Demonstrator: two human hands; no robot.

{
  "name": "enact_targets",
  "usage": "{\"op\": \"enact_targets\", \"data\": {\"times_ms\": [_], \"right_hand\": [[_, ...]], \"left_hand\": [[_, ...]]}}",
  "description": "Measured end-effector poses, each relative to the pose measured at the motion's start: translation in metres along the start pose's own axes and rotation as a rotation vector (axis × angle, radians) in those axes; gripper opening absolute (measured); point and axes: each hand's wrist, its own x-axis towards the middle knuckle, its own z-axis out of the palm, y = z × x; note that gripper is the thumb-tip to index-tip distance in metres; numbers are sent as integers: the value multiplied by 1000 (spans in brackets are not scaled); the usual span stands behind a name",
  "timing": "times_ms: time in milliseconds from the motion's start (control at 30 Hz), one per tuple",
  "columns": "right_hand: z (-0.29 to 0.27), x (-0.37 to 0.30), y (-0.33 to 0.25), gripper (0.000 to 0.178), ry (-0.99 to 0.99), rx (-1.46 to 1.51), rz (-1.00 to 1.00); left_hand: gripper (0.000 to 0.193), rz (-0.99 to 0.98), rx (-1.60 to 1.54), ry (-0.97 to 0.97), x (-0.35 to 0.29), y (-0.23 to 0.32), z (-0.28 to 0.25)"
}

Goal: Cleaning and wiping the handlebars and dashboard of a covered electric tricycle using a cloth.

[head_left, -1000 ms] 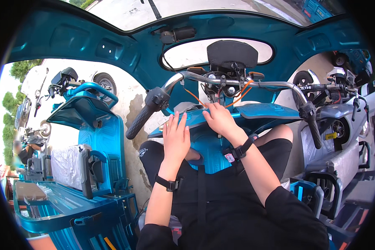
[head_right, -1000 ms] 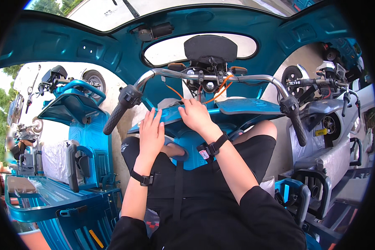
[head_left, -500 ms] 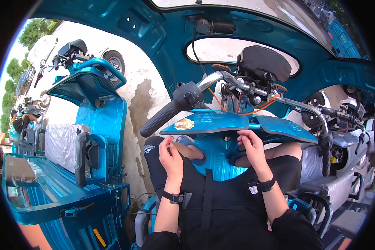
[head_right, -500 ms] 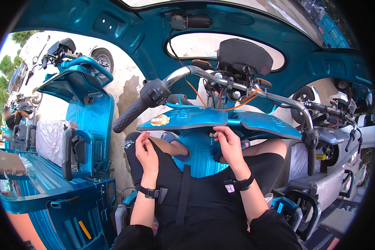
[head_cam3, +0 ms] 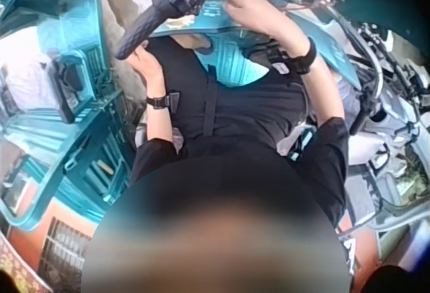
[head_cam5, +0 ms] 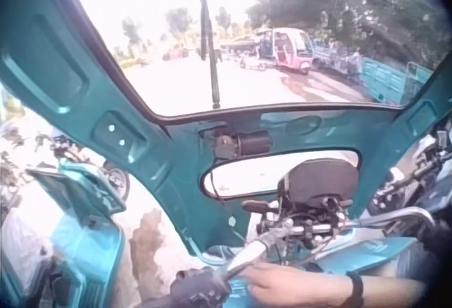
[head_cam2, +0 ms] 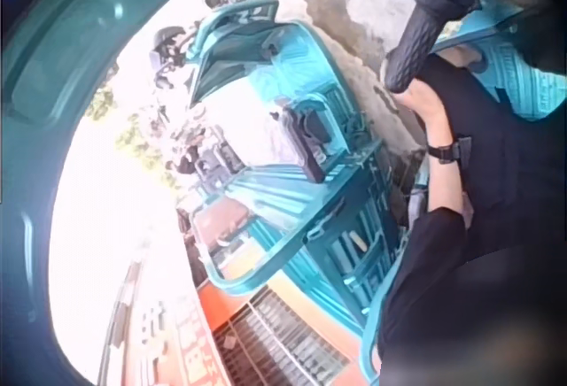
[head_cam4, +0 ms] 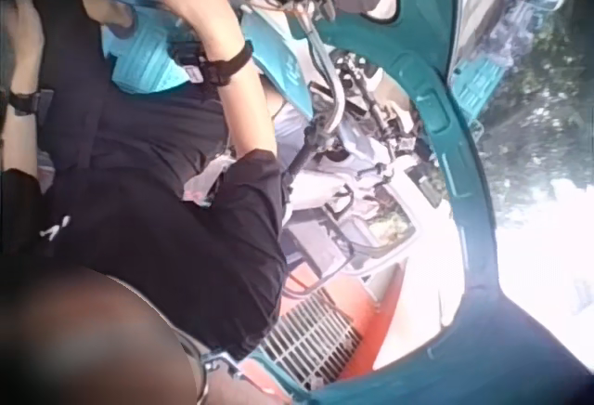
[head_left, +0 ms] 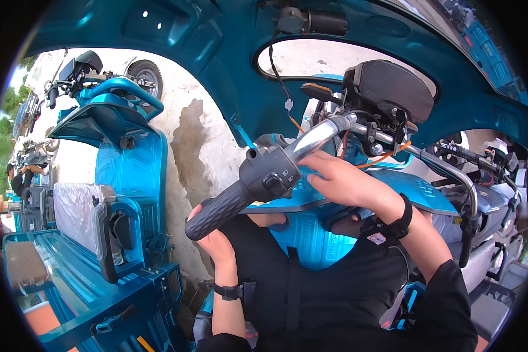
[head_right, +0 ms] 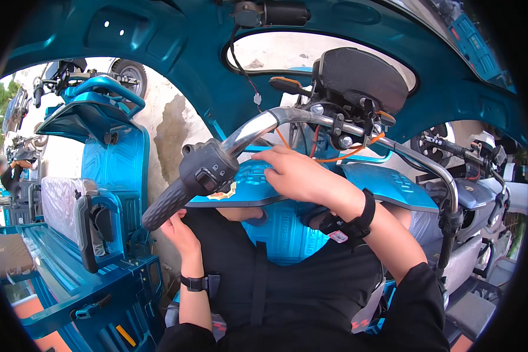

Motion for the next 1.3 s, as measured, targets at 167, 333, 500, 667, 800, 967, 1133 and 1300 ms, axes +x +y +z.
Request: {"op": "enact_targets", "data": {"times_ms": [167, 333, 500, 667, 800, 967, 1133, 1300], "right_hand": [[6, 84, 45, 48, -286, -75, -99], [46, 160, 179, 52, -424, -417, -133], [58, 202, 155, 49, -332, -354, 196], [65, 244, 179, 54, -503, -323, 338], [93, 268, 204, 60, -642, -359, 342], [85, 267, 248, 52, -438, -196, 360], [51, 241, 191, 33, -190, -424, 323], [26, 161, 92, 35, -113, -242, 151]], "left_hand": [[27, -27, -190, -5, 19, 2, 19], [17, -66, -170, -28, 26, 4, 26], [14, -123, -106, -41, 25, 17, 15], [11, -104, -56, -58, 27, 14, 18], [12, -113, -25, -90, 32, 16, 12], [11, -146, -16, -99, 37, 14, 10], [13, -96, -47, -114, 37, 15, 12], [8, -25, -15, -158, 36, 11, 23]]}}
